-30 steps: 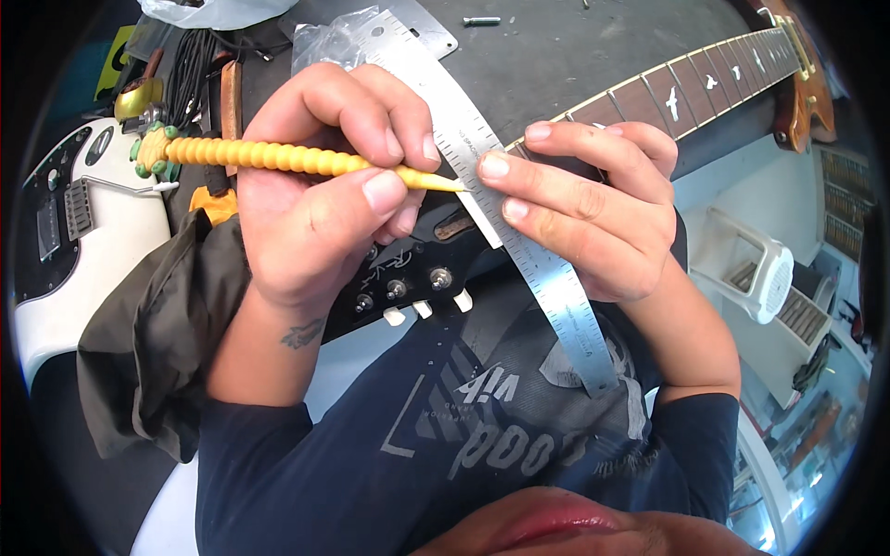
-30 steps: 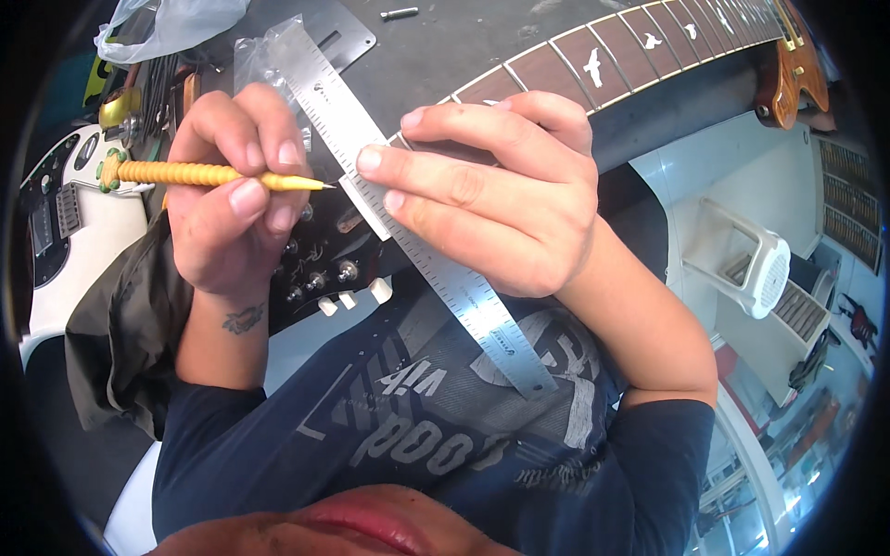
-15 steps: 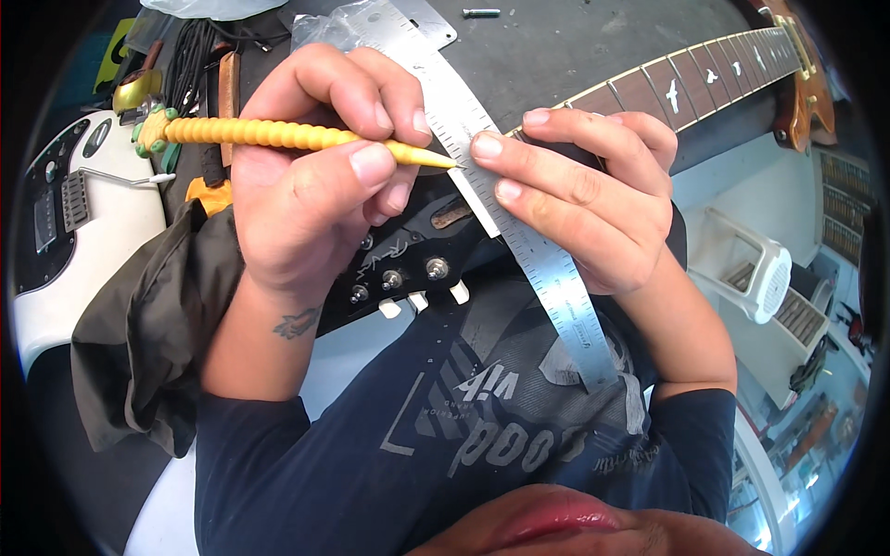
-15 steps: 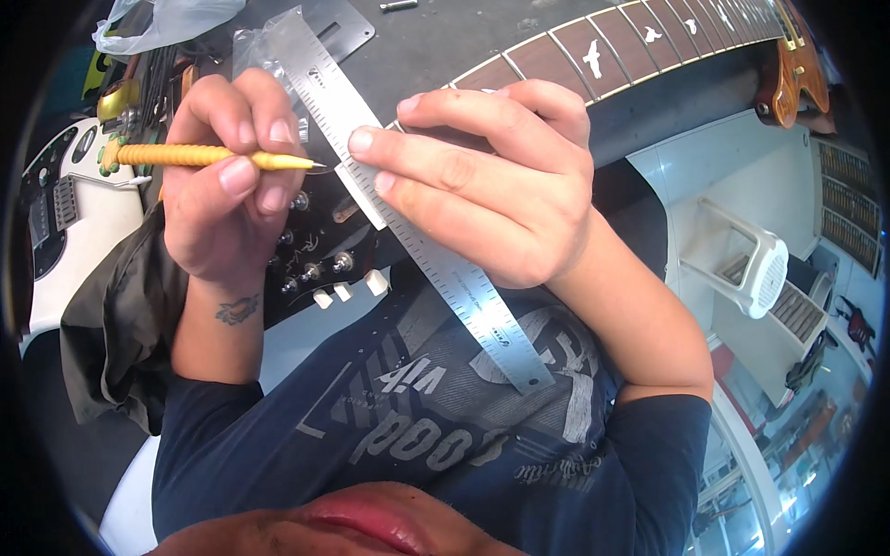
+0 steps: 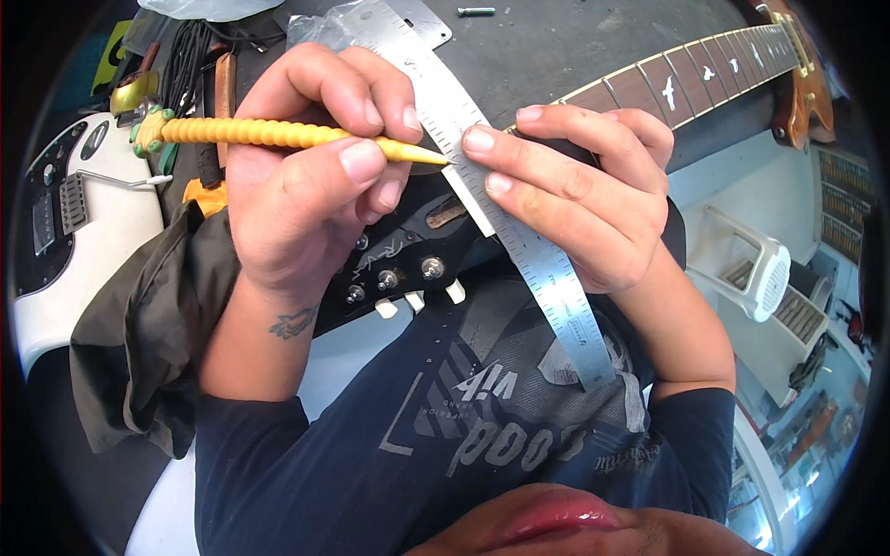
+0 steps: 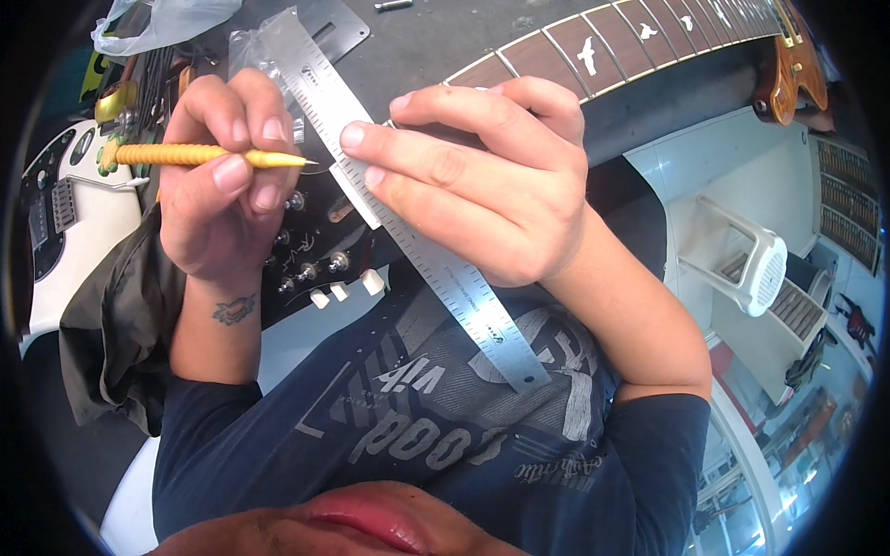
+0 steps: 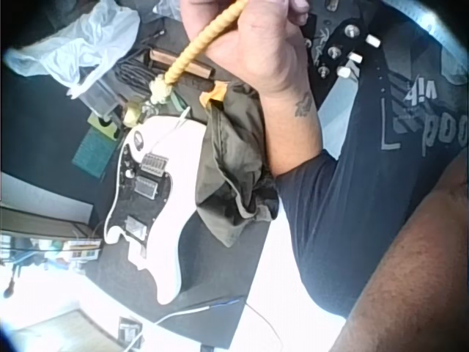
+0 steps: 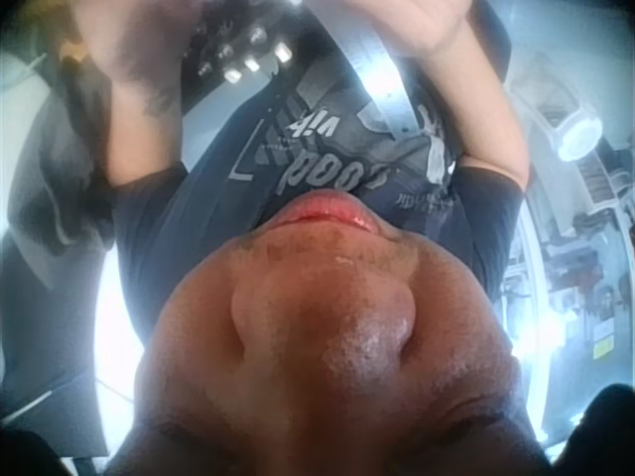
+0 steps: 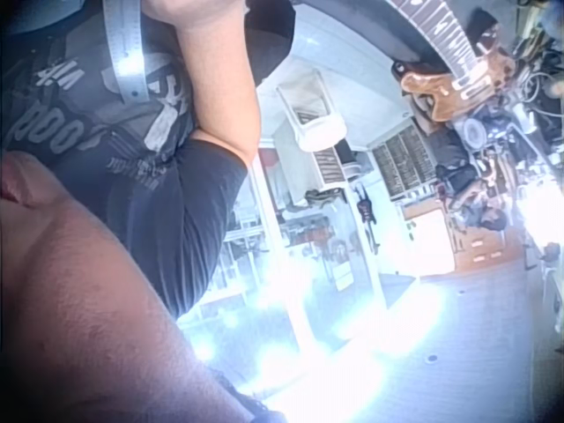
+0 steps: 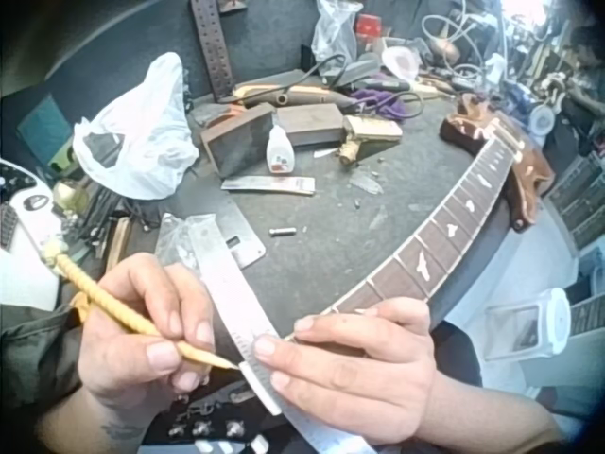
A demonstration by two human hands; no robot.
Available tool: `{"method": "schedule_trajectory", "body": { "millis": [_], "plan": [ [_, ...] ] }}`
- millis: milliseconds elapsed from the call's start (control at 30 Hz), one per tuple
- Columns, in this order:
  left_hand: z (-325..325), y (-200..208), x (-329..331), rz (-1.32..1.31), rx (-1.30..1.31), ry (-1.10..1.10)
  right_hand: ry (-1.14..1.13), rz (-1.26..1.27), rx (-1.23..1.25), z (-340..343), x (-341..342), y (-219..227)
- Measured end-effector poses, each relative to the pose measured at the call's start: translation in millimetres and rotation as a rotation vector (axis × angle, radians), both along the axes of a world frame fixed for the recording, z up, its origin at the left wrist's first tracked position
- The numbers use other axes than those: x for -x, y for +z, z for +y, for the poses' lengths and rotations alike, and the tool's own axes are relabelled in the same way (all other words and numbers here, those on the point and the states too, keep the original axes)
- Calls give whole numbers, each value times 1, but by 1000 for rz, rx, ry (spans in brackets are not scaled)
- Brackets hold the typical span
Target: The person measures the nut slot and neck of an electric guitar using a metal ruler and marks points with a yellow pencil.
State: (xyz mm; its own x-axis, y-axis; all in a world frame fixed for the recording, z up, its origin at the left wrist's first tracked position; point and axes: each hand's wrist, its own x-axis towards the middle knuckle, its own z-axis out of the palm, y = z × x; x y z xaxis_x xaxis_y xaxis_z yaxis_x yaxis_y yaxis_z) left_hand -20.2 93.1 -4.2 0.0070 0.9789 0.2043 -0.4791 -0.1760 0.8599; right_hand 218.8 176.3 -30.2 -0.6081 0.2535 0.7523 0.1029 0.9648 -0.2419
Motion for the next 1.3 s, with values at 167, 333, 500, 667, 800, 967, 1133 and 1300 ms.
{"method": "schedule_trajectory", "body": {
  "millis": [167, 333, 500, 667, 800, 967, 1133, 1300],
  "plan": [
    [0, 0, 2, -5, -8, -5, 1, 9, -15, -1, 2, -1],
    [0, -1, 2, -20, 1, -7, -2, 19, -17, 0, 3, -2],
    [0, -2, 2, -19, -7, -3, 3, 21, -7, 0, 3, -3],
    [-2, 1, 4, 39, 13, -28, 5, 0, -2, -1, 4, 0],
    [-3, 1, 4, -38, 33, 13, -16, 32, -7, -2, 9, 1],
    [-5, 2, 4, -10, 64, 12, -34, 34, -1, -3, 11, 2],
    [-5, 2, 3, -79, 96, 54, -36, 25, 0, -4, 11, 3],
    [-5, 2, 2, -53, 96, 69, -52, 0, 19, -5, 9, 4]
  ]
}}
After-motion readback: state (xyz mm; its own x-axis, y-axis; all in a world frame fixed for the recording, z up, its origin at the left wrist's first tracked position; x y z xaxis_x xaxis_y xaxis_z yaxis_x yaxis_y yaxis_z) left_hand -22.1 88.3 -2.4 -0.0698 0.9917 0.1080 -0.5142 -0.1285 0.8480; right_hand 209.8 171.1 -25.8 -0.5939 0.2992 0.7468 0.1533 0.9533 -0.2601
